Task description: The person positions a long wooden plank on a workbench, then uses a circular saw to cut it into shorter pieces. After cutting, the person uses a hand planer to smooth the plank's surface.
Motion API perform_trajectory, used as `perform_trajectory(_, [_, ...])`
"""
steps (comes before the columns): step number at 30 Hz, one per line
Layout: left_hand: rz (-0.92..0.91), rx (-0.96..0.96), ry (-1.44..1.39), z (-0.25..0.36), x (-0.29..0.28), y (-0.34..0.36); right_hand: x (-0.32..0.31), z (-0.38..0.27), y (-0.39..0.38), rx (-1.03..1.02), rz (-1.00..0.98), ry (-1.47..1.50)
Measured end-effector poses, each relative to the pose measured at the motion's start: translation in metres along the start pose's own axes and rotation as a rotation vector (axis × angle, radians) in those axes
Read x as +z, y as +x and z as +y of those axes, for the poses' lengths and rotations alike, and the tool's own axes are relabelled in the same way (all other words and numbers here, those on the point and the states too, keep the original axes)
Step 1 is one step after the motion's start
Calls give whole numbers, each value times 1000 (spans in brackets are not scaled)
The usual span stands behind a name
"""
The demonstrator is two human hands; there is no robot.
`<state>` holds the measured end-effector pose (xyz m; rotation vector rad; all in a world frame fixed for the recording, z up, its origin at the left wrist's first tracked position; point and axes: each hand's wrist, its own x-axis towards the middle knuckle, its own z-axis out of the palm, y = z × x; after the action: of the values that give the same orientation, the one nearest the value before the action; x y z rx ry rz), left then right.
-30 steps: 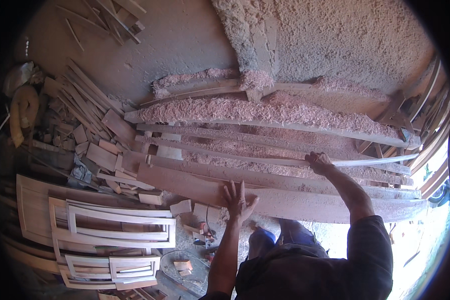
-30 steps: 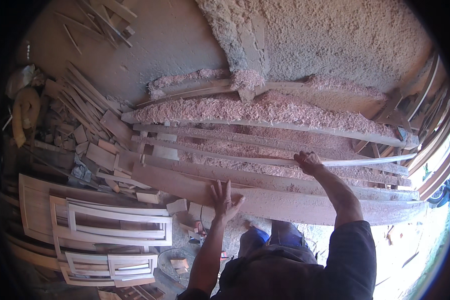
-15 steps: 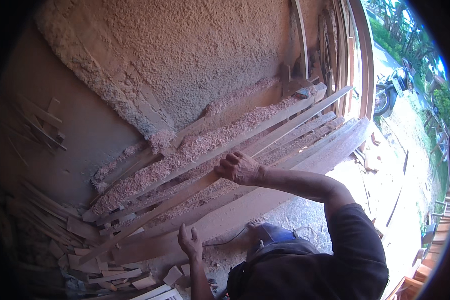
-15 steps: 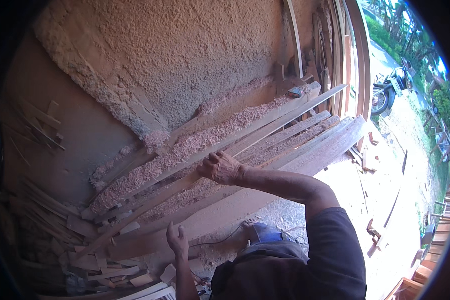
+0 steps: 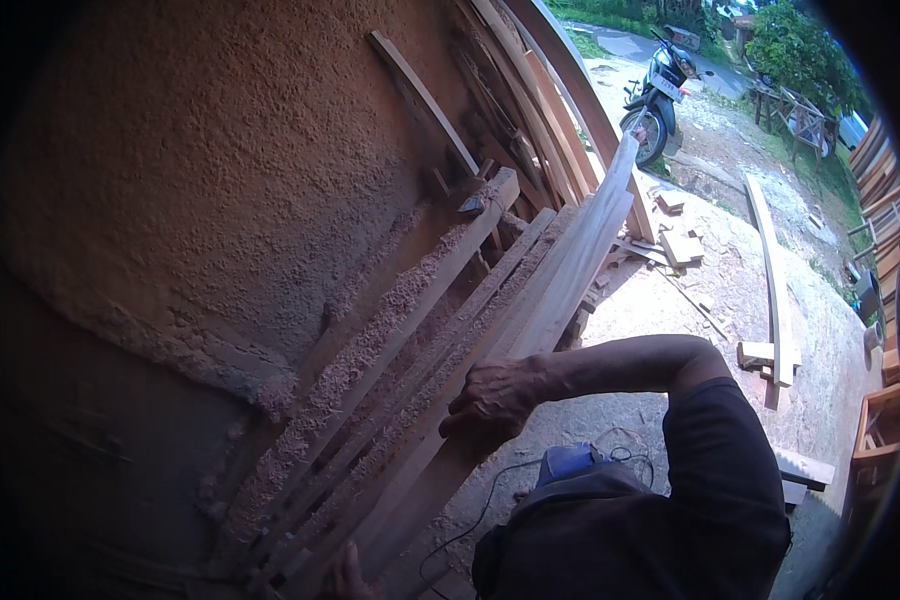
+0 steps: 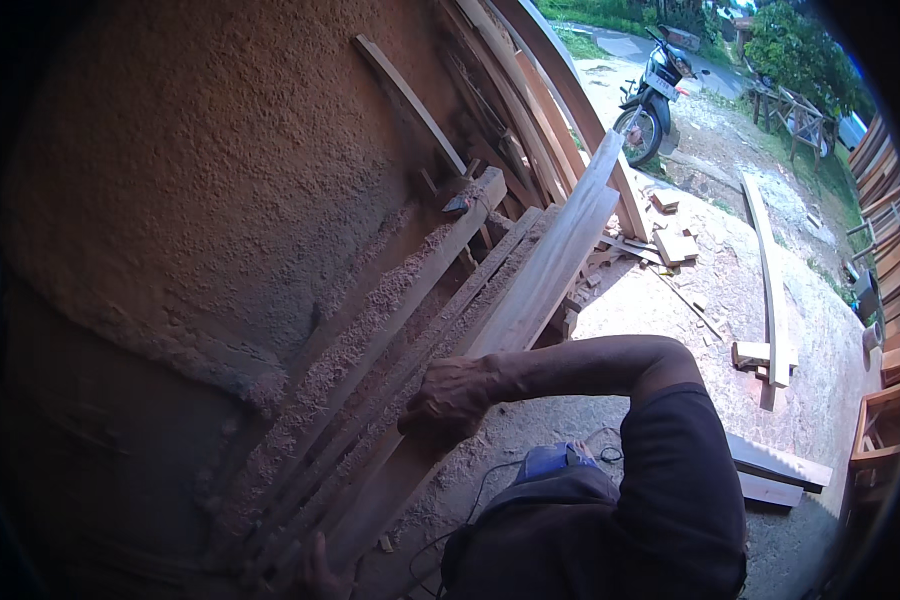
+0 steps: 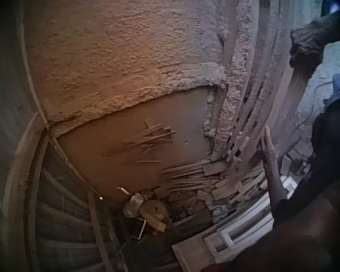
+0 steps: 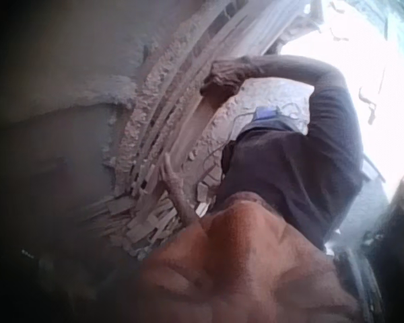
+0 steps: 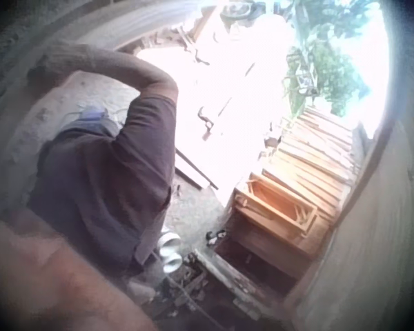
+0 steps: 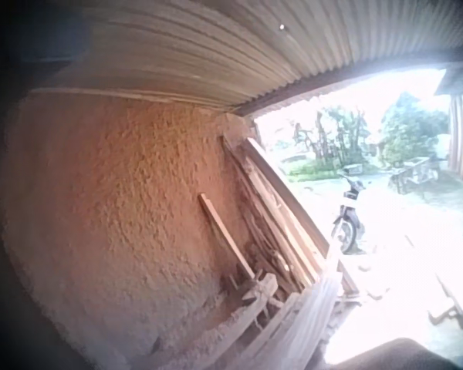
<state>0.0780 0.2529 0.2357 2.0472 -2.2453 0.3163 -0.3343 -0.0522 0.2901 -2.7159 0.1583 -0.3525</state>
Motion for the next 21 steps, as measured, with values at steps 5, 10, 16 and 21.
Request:
perform_trajectory(5, [-277, -288, -570, 54, -16, 20, 8, -5, -82, 6, 154, -321])
perform_trajectory(10, [-313, -206, -581, 138, -31, 65, 7, 24, -155, 128, 360, -499])
perform_trajectory(16, [-351, -251, -777, 218, -19, 118, -23, 64, -233, 301, 340, -485])
perform_trajectory(21, [-349, -230, -863, 277, -14, 168, -35, 101, -301, 372, 311, -440])
